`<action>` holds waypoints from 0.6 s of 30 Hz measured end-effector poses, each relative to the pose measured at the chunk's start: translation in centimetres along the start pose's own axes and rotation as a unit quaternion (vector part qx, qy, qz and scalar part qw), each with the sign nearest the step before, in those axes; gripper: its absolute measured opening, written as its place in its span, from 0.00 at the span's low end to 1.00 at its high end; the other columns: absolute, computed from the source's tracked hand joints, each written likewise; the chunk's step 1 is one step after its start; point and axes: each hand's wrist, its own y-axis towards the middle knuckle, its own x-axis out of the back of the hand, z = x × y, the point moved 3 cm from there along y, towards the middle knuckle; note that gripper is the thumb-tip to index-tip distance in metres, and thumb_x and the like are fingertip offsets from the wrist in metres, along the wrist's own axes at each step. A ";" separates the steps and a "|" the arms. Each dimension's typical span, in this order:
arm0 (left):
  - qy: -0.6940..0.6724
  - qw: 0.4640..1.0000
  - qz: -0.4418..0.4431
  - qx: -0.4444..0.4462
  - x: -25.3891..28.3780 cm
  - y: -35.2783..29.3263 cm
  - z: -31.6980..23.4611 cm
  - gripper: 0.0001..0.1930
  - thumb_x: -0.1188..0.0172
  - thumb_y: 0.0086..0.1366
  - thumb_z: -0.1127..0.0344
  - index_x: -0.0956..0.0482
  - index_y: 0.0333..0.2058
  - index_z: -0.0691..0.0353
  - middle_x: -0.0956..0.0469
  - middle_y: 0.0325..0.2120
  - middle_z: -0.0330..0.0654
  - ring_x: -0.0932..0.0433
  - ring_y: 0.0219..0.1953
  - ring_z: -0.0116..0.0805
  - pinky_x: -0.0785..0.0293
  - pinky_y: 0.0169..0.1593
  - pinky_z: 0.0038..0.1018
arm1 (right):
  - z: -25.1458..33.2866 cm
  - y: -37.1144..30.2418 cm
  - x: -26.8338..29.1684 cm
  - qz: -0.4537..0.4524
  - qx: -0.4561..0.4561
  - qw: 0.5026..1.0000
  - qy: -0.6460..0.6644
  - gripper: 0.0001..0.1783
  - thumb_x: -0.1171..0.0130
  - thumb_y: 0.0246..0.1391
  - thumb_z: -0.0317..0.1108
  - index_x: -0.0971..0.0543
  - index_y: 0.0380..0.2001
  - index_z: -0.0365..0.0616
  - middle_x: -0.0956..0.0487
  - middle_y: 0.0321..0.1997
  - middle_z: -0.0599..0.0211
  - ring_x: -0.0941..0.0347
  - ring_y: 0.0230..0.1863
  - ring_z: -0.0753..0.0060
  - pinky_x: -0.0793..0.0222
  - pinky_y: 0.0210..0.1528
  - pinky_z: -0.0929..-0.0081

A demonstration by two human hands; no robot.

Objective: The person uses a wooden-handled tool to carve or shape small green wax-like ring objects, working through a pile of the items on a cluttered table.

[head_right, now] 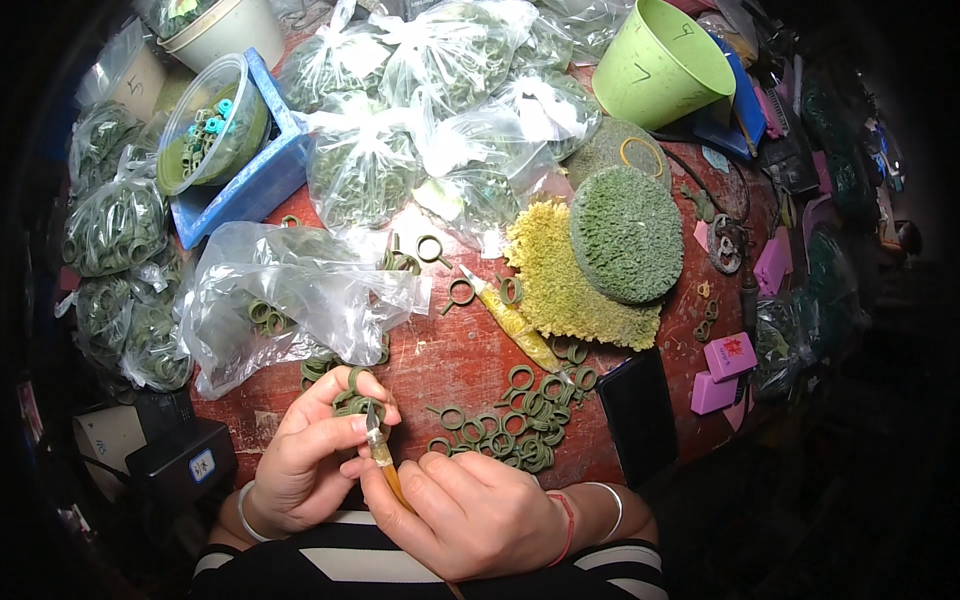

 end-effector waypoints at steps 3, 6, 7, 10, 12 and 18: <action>0.002 1.000 0.001 -0.001 -0.1 0.0 0.0 0.12 0.47 0.65 0.78 0.31 0.47 0.63 0.23 0.40 0.44 0.29 0.29 0.18 0.33 0.30 0.14 | 0.0 0.0 0.1 -0.001 -0.001 1.000 0.001 0.14 0.42 0.45 0.31 0.20 0.37 0.37 0.28 0.25 0.70 0.32 0.23 0.81 0.41 0.21 0.86; 0.004 1.000 0.000 -0.001 -0.1 0.0 -0.1 0.12 0.47 0.65 0.78 0.31 0.47 0.63 0.23 0.40 0.44 0.29 0.29 0.18 0.34 0.30 0.14 | 0.0 0.1 0.0 -0.001 0.001 1.000 -0.002 0.14 0.42 0.46 0.31 0.20 0.37 0.37 0.28 0.25 0.70 0.32 0.23 0.80 0.41 0.21 0.86; 0.005 1.000 0.001 0.000 -0.1 0.0 -0.1 0.12 0.47 0.65 0.78 0.31 0.47 0.62 0.23 0.40 0.44 0.29 0.29 0.18 0.34 0.30 0.14 | 0.0 0.0 0.0 -0.001 0.001 1.000 -0.002 0.14 0.42 0.46 0.31 0.20 0.37 0.37 0.28 0.25 0.70 0.32 0.23 0.80 0.41 0.21 0.86; 0.011 1.000 -0.006 0.003 0.0 -0.1 -0.1 0.12 0.48 0.65 0.78 0.31 0.47 0.62 0.24 0.40 0.43 0.29 0.29 0.18 0.34 0.30 0.14 | 0.1 0.0 0.0 0.008 0.000 1.000 -0.004 0.14 0.42 0.46 0.31 0.20 0.38 0.37 0.28 0.26 0.70 0.32 0.23 0.81 0.41 0.21 0.86; 0.012 1.000 -0.005 0.002 -0.1 -0.2 -0.1 0.12 0.48 0.65 0.78 0.31 0.47 0.62 0.24 0.40 0.43 0.30 0.29 0.18 0.35 0.30 0.14 | 0.1 0.0 0.1 0.003 0.000 1.000 -0.004 0.15 0.42 0.46 0.31 0.20 0.38 0.38 0.27 0.26 0.70 0.32 0.23 0.81 0.41 0.21 0.87; 0.015 1.000 -0.006 0.001 -0.1 -0.3 -0.2 0.12 0.48 0.65 0.78 0.31 0.47 0.61 0.23 0.40 0.43 0.31 0.28 0.18 0.36 0.29 0.14 | 0.0 0.0 0.1 0.011 0.008 1.000 -0.004 0.15 0.42 0.46 0.31 0.20 0.38 0.37 0.27 0.26 0.69 0.31 0.23 0.80 0.41 0.22 0.87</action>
